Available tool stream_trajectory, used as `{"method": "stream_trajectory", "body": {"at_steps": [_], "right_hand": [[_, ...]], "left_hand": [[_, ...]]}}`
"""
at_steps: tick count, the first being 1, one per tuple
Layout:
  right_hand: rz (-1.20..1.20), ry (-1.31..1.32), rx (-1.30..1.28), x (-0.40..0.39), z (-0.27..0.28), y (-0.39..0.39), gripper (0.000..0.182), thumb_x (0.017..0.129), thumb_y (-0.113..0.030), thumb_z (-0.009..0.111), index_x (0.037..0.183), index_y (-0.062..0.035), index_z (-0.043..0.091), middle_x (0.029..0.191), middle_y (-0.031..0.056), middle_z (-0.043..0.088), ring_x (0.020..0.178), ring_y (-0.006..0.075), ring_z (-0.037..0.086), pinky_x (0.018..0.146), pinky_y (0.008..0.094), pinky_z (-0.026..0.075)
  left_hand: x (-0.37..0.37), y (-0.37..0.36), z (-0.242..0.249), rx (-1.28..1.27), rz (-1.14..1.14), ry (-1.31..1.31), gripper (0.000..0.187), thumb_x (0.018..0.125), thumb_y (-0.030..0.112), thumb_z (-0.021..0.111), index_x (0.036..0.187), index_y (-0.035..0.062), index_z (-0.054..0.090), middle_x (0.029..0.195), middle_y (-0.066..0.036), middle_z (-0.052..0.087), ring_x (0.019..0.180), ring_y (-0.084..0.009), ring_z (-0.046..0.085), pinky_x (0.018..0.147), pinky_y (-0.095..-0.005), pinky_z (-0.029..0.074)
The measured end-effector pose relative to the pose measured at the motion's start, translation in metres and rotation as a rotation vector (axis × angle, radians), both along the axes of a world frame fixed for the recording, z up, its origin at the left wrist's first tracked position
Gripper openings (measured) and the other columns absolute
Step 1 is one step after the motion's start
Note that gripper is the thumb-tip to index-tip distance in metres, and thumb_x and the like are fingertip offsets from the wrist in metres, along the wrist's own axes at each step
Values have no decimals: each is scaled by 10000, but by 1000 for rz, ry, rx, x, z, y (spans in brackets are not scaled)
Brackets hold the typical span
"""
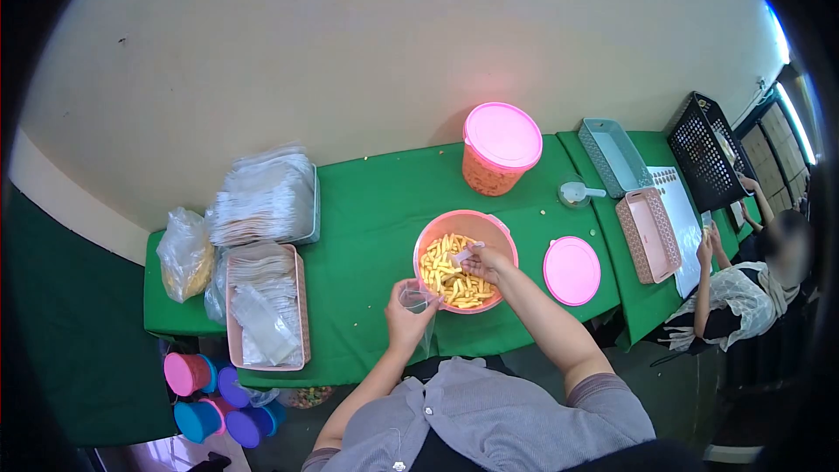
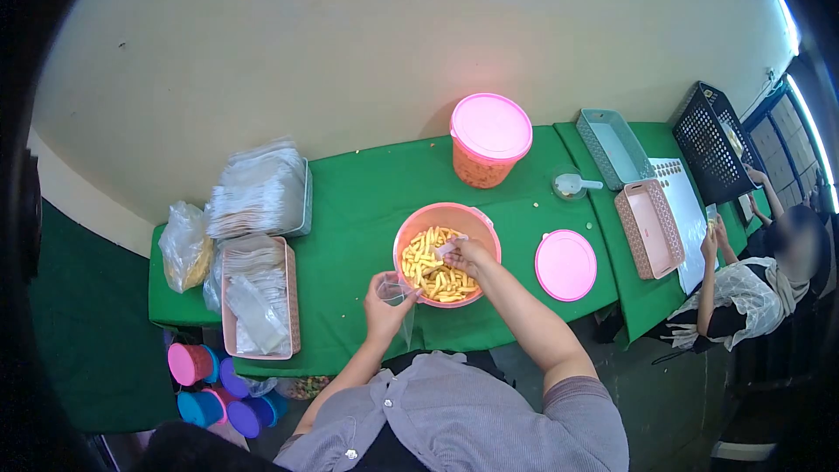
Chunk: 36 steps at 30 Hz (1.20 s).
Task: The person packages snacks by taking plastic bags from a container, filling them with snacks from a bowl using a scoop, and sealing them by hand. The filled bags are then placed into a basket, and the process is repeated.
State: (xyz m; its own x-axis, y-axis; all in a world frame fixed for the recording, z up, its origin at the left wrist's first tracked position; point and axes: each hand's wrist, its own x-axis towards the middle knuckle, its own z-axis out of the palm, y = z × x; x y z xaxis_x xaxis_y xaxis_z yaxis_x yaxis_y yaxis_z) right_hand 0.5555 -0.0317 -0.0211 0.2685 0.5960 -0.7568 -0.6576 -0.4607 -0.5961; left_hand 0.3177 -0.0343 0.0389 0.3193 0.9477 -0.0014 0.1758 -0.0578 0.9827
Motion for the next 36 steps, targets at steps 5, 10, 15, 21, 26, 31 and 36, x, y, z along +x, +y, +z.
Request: {"method": "stream_trajectory", "body": {"at_steps": [5,10,15,21,26,31,36], "right_hand": [[-96,-17,160,-2,3,-7,215,987,-244,475,1085,-58,521,878,73,568,734,147,563,676,281,518],[-287,-221,370,-19,65,-29,194,981,-196,477,1047,-25,538,794,49,552,649,118,526,602,251,477],[-323,-228,444,-3,72,-47,160,967,-198,514,994,-42,536,796,33,560,665,108,538,618,250,481],[-318,-132,514,15,65,-59,122,947,-171,539,969,-52,531,815,41,567,676,113,540,620,246,477],[-383,-51,487,23,64,-60,139,946,-174,533,985,-42,521,857,51,573,723,137,560,632,267,485],[-443,-136,571,19,109,-62,146,952,-172,510,994,-33,524,775,31,555,639,97,532,568,234,455],[-398,-261,691,29,141,-69,159,959,-176,507,1014,-28,522,843,44,593,702,111,583,597,243,480]], "left_hand": [[-1,1,0,-11,2,23,491,666,182,838,1034,18,558,969,-101,663,875,-195,657,801,-335,513],[-1,1,6,0,5,79,513,657,207,845,1036,15,557,976,-113,664,902,-204,652,811,-340,510],[-1,-1,7,31,17,127,536,646,225,852,1043,17,557,952,-117,669,896,-219,649,817,-353,509],[7,-11,33,300,164,274,583,646,172,841,1118,37,527,1151,-135,537,1003,-248,579,843,-343,489],[18,-11,63,372,179,168,597,642,140,827,1145,49,519,1169,-127,493,1006,-276,544,844,-367,479],[34,-2,72,504,45,297,616,621,198,826,1146,76,528,1094,-104,548,1009,-281,545,879,-401,440],[64,-3,86,523,-105,412,643,602,252,826,1149,88,531,1069,-81,579,1019,-272,548,895,-409,406]]}}
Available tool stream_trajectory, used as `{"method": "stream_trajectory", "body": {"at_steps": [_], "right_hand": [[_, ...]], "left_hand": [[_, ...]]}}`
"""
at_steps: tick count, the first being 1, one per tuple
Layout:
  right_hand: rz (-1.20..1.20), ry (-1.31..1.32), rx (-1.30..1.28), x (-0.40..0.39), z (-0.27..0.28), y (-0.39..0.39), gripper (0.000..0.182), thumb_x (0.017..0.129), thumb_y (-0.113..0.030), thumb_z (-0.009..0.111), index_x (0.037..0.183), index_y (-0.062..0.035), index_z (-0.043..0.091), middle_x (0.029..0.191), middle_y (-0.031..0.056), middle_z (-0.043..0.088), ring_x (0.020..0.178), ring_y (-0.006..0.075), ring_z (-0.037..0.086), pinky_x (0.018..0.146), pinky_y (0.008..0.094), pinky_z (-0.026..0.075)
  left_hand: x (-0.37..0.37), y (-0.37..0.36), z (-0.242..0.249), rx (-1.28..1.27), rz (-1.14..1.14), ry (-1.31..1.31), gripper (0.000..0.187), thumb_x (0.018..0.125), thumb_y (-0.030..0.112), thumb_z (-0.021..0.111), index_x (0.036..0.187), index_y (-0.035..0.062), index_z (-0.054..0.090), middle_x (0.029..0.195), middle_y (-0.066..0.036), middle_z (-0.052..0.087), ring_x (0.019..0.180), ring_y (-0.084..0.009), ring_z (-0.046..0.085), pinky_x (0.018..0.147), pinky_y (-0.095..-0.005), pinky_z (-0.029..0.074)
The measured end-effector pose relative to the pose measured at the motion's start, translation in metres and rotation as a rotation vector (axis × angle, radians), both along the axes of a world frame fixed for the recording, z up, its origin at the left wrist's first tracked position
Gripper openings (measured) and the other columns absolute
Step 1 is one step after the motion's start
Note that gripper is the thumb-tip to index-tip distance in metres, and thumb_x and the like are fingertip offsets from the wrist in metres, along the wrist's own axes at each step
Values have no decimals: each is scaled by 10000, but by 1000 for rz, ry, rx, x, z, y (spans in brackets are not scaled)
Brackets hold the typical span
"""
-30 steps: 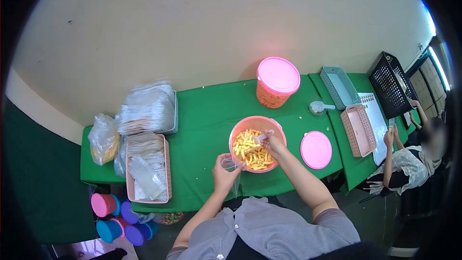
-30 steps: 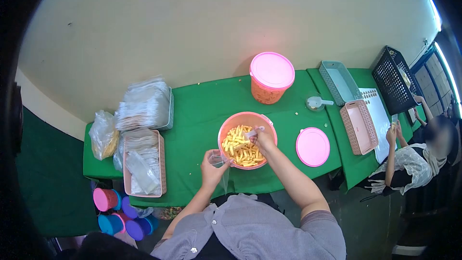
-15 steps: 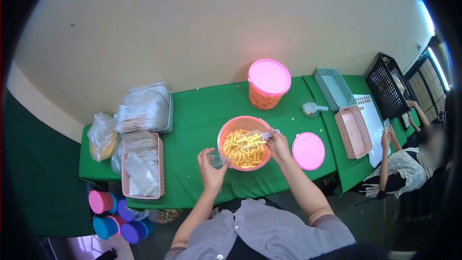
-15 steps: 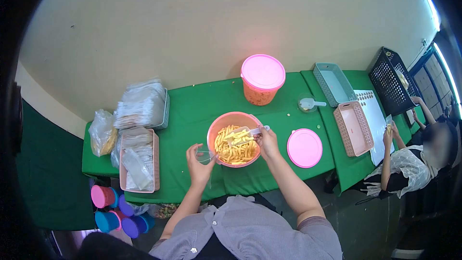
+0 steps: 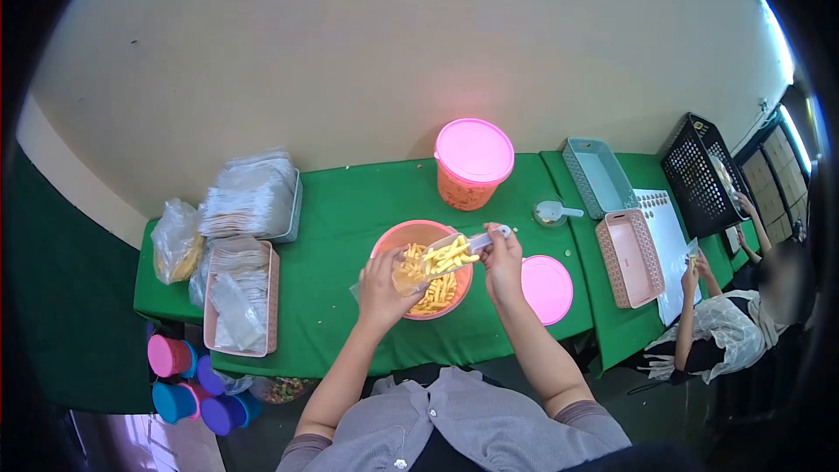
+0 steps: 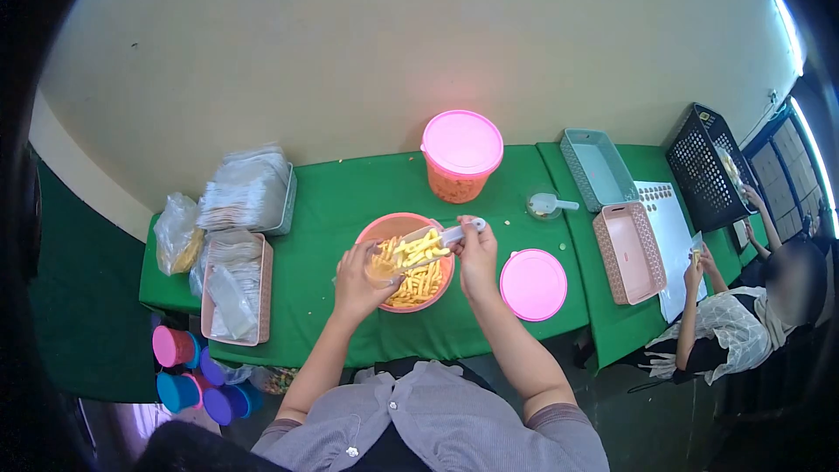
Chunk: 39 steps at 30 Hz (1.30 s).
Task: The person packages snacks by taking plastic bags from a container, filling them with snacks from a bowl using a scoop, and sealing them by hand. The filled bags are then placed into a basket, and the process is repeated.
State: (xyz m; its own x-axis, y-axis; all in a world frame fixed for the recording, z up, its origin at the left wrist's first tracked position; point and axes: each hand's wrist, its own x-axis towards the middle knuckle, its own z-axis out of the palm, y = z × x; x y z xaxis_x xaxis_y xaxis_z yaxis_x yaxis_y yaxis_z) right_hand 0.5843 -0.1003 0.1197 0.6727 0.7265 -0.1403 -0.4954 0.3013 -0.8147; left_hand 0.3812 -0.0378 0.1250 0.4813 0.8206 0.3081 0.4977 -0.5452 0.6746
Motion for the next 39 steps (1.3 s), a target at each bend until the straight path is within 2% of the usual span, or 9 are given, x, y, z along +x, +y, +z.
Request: {"method": "stream_trajectory", "body": {"at_steps": [7,12,14,18,24,26,29,36,39], "right_hand": [[243,-716,-189,-8,34,4,105,952,-115,537,983,-14,538,727,20,584,576,43,550,498,190,447],[113,-691,-133,0,33,19,102,944,-112,553,969,-14,543,724,14,575,575,39,547,507,195,454],[378,-734,-84,-11,34,18,108,947,-125,549,964,-18,544,726,8,578,573,42,544,499,198,448],[130,-528,30,9,36,31,128,961,-150,534,989,-26,550,759,42,616,629,67,579,552,216,479],[288,-822,-54,18,-25,56,115,918,-71,555,986,-4,620,873,101,677,761,173,657,704,299,524],[553,-1246,32,13,-38,59,157,838,-14,596,981,0,660,931,154,683,796,277,670,744,359,525],[777,-1373,-34,10,-82,74,201,817,5,602,1004,-14,675,928,160,683,829,283,662,760,355,525],[832,-1233,-310,0,-35,94,157,782,7,561,876,-6,686,850,219,659,788,361,649,718,424,504],[806,-1382,22,-16,-120,104,156,786,3,548,858,-7,686,815,220,654,760,364,647,707,433,500]], "left_hand": [[42,-7,-6,3,-144,4,650,580,188,802,1140,36,508,1049,-140,585,1018,-322,552,891,-427,425],[48,-1,-11,-57,-96,-62,664,582,193,798,1144,12,494,1058,-176,583,1012,-348,558,891,-437,447],[44,1,-13,-62,-69,-62,657,587,188,801,1144,18,498,1059,-172,583,1008,-343,562,889,-432,451],[30,4,-7,-94,30,-196,564,641,155,800,1120,37,528,1027,-147,610,955,-293,600,851,-377,481],[-14,9,-12,-158,215,-400,437,710,99,778,1081,31,557,942,-105,651,837,-195,613,773,-318,499],[-26,8,-17,-165,242,-378,456,702,106,786,1086,34,552,950,-101,647,832,-191,607,769,-331,498],[-36,0,-31,-202,310,-333,472,694,112,793,1092,41,549,954,-97,640,832,-188,600,767,-331,493],[-38,-21,-73,-253,410,-271,537,681,128,812,1126,37,527,1039,-110,585,921,-215,568,821,-361,472],[-35,-24,-92,-202,467,-329,569,670,138,826,1137,31,518,1092,-122,548,972,-232,544,844,-361,460]]}}
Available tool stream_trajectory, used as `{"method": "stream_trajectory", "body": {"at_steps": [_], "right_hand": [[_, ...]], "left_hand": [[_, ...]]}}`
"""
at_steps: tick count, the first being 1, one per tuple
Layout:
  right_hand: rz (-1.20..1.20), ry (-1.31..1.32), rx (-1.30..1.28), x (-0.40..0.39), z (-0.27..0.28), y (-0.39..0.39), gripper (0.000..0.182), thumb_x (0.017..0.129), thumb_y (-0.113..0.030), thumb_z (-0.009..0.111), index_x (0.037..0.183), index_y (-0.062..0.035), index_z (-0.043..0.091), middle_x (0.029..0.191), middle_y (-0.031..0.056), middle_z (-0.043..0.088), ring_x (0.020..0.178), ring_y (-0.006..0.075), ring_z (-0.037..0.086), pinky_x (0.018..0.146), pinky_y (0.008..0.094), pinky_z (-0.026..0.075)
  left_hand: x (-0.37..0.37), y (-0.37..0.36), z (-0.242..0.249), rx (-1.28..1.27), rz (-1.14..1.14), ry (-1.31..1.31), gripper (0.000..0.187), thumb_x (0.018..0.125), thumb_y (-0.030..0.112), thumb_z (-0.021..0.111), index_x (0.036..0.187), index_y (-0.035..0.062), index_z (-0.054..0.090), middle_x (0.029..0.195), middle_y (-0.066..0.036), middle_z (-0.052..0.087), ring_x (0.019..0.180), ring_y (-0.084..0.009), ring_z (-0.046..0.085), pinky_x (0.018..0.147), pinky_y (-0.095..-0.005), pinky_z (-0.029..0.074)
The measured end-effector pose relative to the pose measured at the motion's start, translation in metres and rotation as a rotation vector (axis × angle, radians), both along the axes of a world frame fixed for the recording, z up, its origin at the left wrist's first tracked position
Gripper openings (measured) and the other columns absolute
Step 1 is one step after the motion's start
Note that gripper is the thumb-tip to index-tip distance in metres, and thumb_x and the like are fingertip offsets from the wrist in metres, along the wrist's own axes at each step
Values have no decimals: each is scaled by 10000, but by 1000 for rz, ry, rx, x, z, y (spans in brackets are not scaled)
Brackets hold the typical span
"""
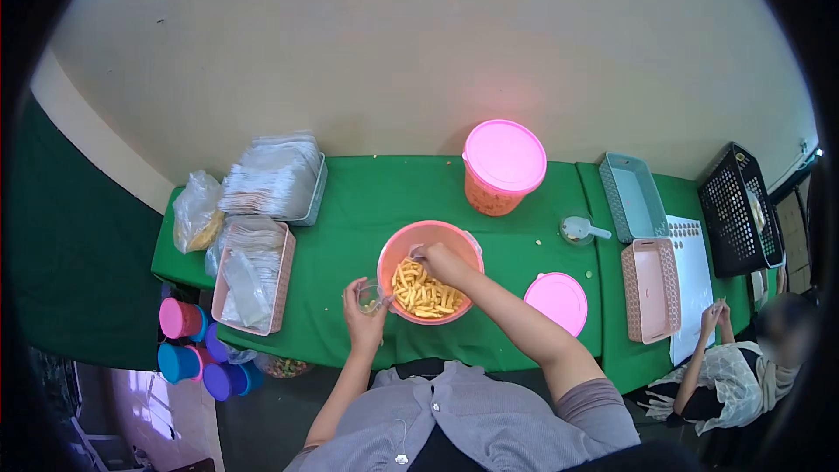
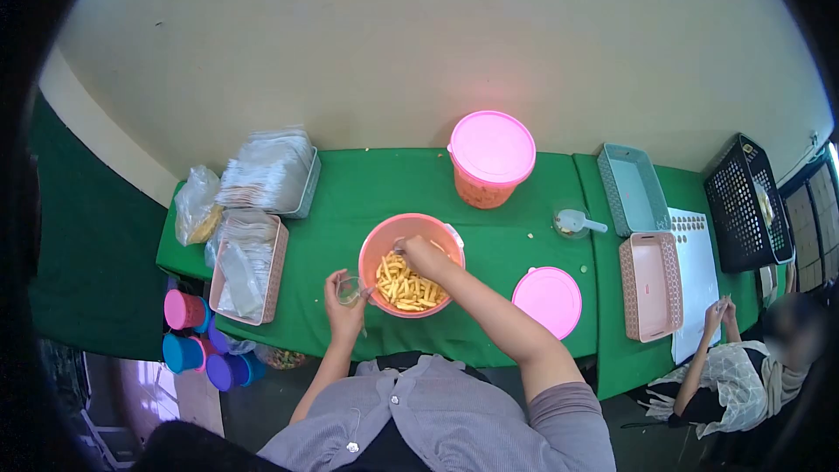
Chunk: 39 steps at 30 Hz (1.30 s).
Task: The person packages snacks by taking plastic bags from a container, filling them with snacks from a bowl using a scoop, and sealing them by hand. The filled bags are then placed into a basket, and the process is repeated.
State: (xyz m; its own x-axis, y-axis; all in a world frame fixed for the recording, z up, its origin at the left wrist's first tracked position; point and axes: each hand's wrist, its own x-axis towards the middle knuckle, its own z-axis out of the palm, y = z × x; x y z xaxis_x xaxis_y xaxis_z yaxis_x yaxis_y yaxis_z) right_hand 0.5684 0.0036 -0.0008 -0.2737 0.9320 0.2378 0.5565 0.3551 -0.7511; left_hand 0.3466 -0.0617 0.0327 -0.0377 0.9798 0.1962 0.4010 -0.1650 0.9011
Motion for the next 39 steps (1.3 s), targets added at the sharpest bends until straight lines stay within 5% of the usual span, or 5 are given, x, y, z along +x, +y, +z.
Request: {"method": "stream_trajectory", "body": {"at_steps": [17,20,32,36,39], "right_hand": [[-138,-102,-172,8,24,-14,170,848,-136,589,798,3,672,710,173,652,633,297,627,618,412,473],[-435,126,-357,6,24,-21,207,922,-107,530,871,52,651,669,120,646,618,186,641,635,322,527],[-883,1247,-628,-3,-21,-30,203,991,-103,408,1128,20,494,1000,152,567,811,230,627,702,293,572],[-986,1275,-554,-13,-22,-27,176,988,-102,419,1084,-7,531,945,133,587,763,229,629,701,310,566],[-686,683,-328,-20,-19,-27,157,978,-104,452,1005,-10,574,835,99,609,702,222,632,676,315,558]], "left_hand": [[4,-3,7,83,32,-19,500,689,89,802,1103,15,532,1079,-127,549,1046,-262,567,915,-372,464],[3,-10,7,66,42,-39,474,703,76,789,1098,12,536,1074,-127,548,1042,-268,571,914,-376,468],[1,-8,7,77,38,-34,524,707,152,809,1119,1,522,1090,-129,569,989,-238,563,863,-359,461],[2,-7,6,87,48,-52,530,694,145,816,1114,1,525,1082,-126,571,969,-235,567,843,-354,468],[3,-10,5,80,58,-55,511,692,125,811,1103,8,532,1064,-121,568,967,-239,567,846,-361,468]]}}
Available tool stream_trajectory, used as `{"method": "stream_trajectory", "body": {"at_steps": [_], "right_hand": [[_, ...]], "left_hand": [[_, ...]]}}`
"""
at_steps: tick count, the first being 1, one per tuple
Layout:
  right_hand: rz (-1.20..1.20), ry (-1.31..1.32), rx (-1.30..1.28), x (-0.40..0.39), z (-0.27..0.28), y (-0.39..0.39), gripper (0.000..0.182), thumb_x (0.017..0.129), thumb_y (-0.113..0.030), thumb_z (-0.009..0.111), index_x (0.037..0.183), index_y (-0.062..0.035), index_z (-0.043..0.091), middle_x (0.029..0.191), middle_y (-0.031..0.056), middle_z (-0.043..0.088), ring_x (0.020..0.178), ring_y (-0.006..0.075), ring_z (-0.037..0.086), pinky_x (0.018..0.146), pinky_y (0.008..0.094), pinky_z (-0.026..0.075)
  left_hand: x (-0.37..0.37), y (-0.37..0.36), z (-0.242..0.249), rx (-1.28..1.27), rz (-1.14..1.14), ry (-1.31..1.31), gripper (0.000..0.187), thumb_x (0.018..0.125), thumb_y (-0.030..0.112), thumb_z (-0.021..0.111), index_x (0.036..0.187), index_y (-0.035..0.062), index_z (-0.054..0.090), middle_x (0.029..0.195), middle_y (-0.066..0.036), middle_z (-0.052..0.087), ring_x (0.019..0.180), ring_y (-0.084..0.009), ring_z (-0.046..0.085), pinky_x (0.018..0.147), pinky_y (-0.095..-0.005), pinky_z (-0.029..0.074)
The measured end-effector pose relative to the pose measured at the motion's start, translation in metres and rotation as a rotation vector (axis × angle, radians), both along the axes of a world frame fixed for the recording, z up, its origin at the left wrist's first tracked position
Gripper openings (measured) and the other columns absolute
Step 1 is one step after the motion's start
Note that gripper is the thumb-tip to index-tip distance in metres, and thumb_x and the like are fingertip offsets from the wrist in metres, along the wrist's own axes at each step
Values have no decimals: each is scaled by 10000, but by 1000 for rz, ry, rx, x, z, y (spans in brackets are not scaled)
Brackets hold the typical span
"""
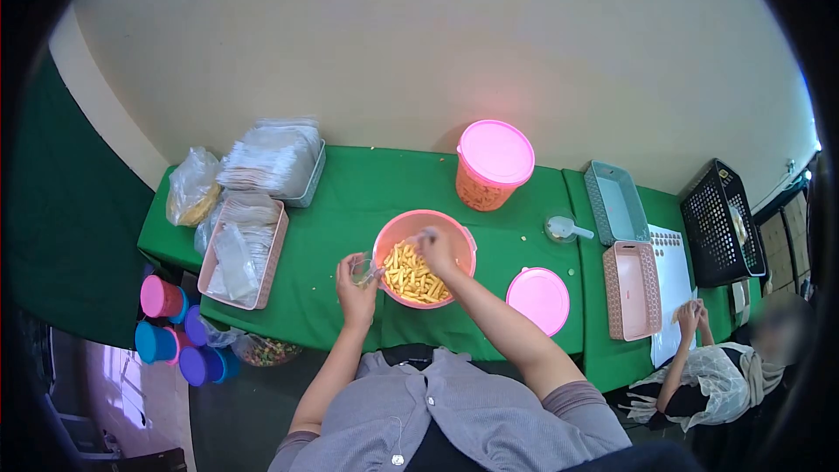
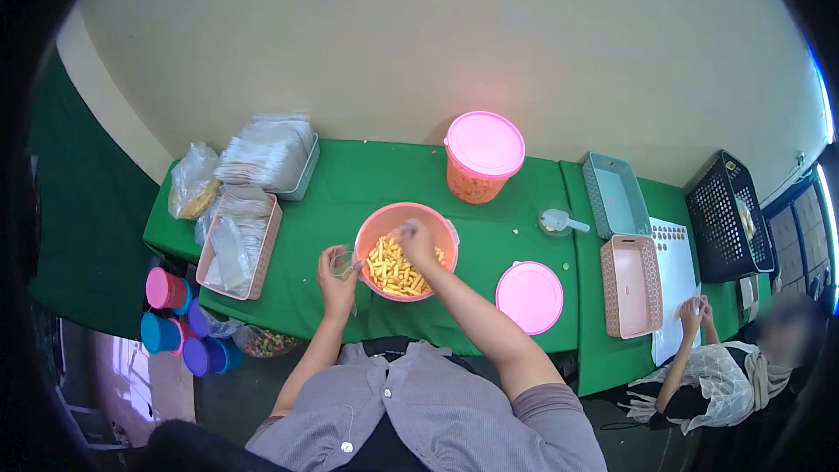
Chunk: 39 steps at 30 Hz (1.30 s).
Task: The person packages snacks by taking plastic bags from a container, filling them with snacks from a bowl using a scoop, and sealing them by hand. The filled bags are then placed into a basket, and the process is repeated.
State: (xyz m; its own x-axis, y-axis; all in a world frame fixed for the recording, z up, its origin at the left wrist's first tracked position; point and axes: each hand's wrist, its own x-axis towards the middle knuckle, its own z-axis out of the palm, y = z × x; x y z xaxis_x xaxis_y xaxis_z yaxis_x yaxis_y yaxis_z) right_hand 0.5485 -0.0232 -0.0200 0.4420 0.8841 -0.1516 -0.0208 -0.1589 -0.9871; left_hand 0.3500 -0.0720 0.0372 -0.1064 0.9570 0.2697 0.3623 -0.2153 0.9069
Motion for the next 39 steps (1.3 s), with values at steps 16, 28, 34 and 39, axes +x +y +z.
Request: {"method": "stream_trajectory", "body": {"at_steps": [16,28,34,39], "right_hand": [[163,-217,-74,-1,11,-12,189,954,-83,501,1036,63,589,835,152,643,697,226,676,653,308,585],[114,363,-146,8,6,-5,171,974,-117,477,1019,33,546,822,122,636,698,197,648,661,288,556],[323,28,-92,5,15,1,190,966,-120,494,956,47,586,742,99,635,628,170,639,581,281,541],[398,-228,-1,-20,27,-6,190,952,-110,505,866,40,583,691,106,627,609,167,643,556,270,532]], "left_hand": [[-3,-3,1,1,4,-18,508,682,122,818,1086,6,533,1063,-124,564,1005,-258,573,876,-364,472],[1,-3,-11,19,42,-106,483,686,77,786,1094,23,533,1050,-125,561,981,-244,593,876,-351,480],[-1,-4,-4,37,-31,-21,492,691,70,777,1110,26,524,1058,-125,553,992,-246,590,888,-349,479],[-3,-9,-3,2,-22,-57,515,696,63,775,1136,26,510,1074,-130,550,1012,-246,586,893,-346,478]]}}
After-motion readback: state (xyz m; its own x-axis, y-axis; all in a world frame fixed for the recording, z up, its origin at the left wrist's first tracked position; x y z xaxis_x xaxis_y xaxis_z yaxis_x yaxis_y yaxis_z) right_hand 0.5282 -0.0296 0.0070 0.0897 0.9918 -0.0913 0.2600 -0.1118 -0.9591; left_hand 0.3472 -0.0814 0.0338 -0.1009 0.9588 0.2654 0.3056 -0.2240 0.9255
